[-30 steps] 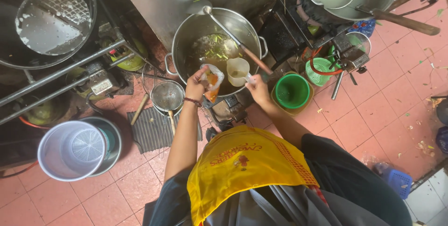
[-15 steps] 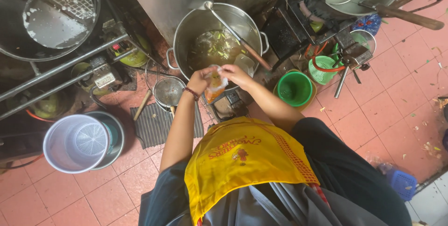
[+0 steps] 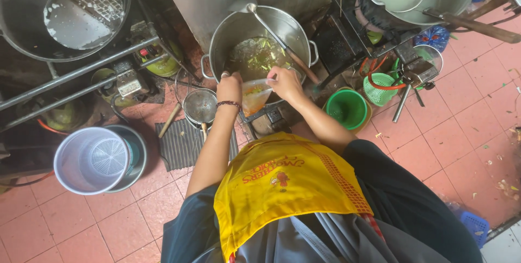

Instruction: Packaging liquid soup or sauce from a large pot into small individual plastic bags.

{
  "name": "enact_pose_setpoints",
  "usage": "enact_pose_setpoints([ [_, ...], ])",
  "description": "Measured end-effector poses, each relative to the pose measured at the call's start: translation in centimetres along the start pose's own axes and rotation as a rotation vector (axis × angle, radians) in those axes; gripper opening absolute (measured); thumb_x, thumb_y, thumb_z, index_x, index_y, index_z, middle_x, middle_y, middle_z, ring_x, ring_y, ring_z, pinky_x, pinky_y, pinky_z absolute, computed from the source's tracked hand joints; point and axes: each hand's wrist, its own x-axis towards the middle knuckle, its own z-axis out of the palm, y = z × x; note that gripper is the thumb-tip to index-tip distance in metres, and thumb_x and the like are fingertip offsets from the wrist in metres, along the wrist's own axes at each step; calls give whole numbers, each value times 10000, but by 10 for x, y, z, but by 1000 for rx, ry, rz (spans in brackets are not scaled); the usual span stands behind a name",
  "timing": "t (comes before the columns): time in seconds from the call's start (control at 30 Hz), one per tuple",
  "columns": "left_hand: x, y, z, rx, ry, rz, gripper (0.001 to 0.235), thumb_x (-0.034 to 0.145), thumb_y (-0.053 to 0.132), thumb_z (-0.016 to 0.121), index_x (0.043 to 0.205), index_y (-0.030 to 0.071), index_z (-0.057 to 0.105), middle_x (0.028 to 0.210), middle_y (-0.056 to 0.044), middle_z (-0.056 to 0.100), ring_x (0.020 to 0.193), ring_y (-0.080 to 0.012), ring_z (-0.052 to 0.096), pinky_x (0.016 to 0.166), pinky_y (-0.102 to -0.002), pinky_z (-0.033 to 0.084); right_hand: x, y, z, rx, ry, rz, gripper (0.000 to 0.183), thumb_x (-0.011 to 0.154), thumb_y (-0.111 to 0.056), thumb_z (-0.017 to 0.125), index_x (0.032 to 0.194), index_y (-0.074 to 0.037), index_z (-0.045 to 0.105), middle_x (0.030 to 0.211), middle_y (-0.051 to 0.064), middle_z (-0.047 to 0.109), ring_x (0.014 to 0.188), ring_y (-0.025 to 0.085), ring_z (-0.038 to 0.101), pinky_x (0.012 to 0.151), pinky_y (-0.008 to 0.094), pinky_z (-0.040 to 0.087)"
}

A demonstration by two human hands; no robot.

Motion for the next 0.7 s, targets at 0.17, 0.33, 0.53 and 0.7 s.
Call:
enact_pose_setpoints([
  [0.17,3,8,-21,-249,37,84,54,744,70,777,794,71,757,804,-176,722,779,-371,721,697,-465,585,-6,-1,-3,220,-109,89,192,947,-168,682,1093,-63,750,932,146,676,712,258,763,672,385,610],
  [0.33,15,-5,-11,-661,-116,-82,94,785,-21,710,860,25,677,773,-101,724,705,-196,752,627,-322,616,-11,31,46,499,-148,-194,335,1097,-115,551,1422,-68,614,1158,157,674,1010,226,725,860,327,632],
  [0.53,18,12,-37,-717,-78,-12,112,844,4,754,887,2,650,792,-65,723,700,-137,724,638,-281,589,-6,-13,57,260,196,-674,678,891,-199,677,1479,-16,394,1192,244,662,1031,323,715,826,376,593],
  [0.7,-2,28,-119,-996,-144,208,232,926,74,730,1138,8,665,954,-66,712,912,-133,688,823,-323,593,23,-45,16,251,78,-611,308,959,-92,748,1246,-66,637,988,150,770,853,288,791,744,362,639],
])
